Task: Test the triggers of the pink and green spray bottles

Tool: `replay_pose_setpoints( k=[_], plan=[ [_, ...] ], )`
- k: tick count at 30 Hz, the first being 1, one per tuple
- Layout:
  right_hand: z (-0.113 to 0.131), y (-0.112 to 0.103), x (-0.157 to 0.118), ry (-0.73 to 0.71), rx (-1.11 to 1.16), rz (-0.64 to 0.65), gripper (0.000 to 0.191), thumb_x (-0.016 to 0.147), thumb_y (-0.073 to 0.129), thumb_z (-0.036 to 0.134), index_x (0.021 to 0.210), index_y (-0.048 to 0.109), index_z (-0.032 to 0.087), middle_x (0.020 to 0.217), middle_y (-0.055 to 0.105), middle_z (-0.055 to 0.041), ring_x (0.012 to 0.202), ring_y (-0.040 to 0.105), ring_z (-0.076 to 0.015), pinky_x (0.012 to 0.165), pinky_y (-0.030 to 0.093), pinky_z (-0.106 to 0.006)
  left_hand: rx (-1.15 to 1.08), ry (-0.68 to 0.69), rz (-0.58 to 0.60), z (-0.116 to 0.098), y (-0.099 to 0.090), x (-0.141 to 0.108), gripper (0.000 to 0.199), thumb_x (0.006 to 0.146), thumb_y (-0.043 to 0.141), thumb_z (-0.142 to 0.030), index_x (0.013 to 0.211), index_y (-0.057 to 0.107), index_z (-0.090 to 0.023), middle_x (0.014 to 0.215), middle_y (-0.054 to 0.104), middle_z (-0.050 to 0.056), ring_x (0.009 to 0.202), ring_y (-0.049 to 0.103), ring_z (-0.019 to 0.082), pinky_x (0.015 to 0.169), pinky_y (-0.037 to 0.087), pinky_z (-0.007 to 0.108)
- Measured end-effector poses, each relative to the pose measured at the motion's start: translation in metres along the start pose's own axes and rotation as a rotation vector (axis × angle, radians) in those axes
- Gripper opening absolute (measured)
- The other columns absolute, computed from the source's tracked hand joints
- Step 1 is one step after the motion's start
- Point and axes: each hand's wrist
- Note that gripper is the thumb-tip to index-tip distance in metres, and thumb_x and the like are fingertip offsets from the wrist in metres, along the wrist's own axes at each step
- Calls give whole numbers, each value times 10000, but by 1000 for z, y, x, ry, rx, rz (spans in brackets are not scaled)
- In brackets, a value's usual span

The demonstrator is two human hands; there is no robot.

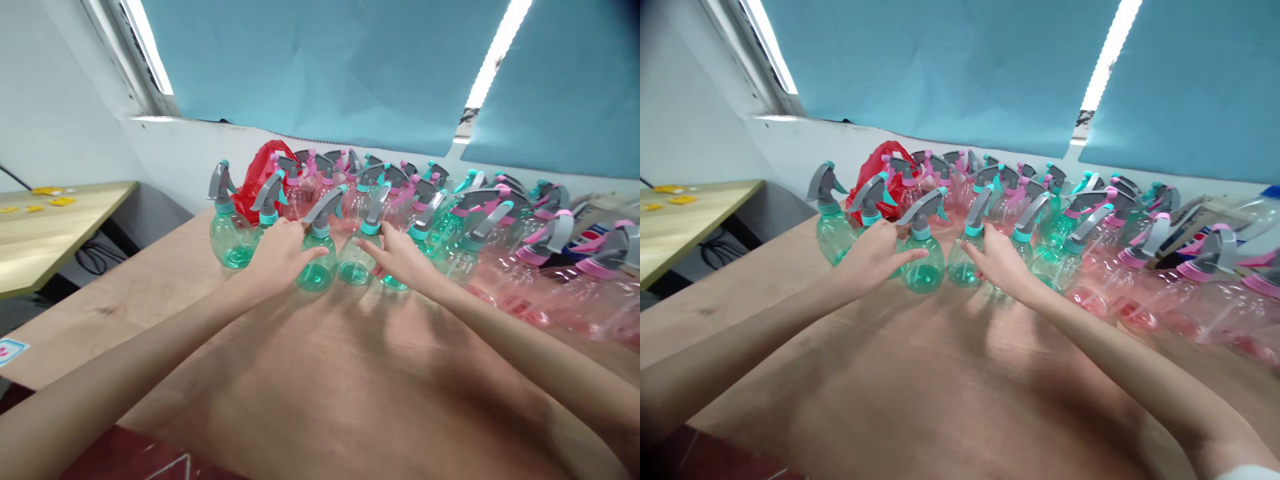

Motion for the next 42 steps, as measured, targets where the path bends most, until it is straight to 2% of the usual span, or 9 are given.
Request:
replay_pose_setpoints(
  k=[6,11,16,19,25,30,35,39,42],
  plan=[
    [-3,-1,1,3,3,9,241,904,560,411,979,443,214,635,571,26,410,627,-189,402,408,-297,107,-8,-7,-2,3,5,249,886,636,-390,879,597,-144,860,651,82,878,607,268,791,470,378],
    [0,-5,-1,-5,-81,18,240,912,528,409,1005,463,197,810,597,-14,453,639,-163,476,413,-302,89,-30,-10,-7,2,6,226,882,648,-335,962,626,-125,894,671,97,930,633,292,824,476,393],
    [1,-7,-3,-7,-157,41,261,902,512,422,1003,467,185,639,543,30,543,661,-216,529,394,-305,69,-125,-55,-10,5,3,343,880,639,-363,1109,605,-110,1033,684,132,999,642,304,871,486,396],
    [-1,-7,-4,-24,-202,35,283,893,509,425,1027,480,177,619,542,18,631,667,-250,546,394,-308,33,-163,-113,-13,7,-4,464,873,641,-380,1213,553,-78,1152,651,155,1091,614,299,938,475,394],
    [-4,-9,-8,-47,-155,60,323,889,511,424,1106,489,186,896,650,-75,651,642,-224,571,437,-326,-33,-159,-194,-30,-4,-39,458,878,602,-371,1273,524,-153,1212,634,105,1086,620,275,944,495,419],
    [-6,-12,-26,-126,-94,52,327,902,505,438,1118,500,193,1003,666,-97,827,659,-261,688,471,-359,-220,-199,-109,-48,0,-62,513,874,581,-474,1311,509,-215,1226,638,81,1108,620,274,878,547,403],
    [-10,-17,-55,-242,-28,34,320,922,513,399,1173,492,201,1165,643,-112,1020,621,-277,845,454,-411,-341,-135,38,-64,21,-49,570,855,602,-514,1324,494,-210,1315,588,99,1204,562,283,964,504,441],
    [-18,-25,-78,-255,12,52,301,927,509,362,1180,490,200,1151,634,-113,962,621,-260,803,469,-409,-526,-120,122,-86,34,-31,721,821,641,-516,1412,377,-199,1458,454,137,1314,467,283,1012,476,439],
    [-25,-33,-92,-263,46,62,269,885,560,308,1120,503,191,1090,636,-102,896,618,-242,759,481,-391,-645,-85,182,-106,39,-24,725,815,671,-463,1422,347,-233,1455,464,111,1296,491,270,1026,465,427]
  ],
)
Point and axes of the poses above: each hand's wrist, its own x-axis towards the middle knuckle, its own y-axis out of the palm, z = x × y
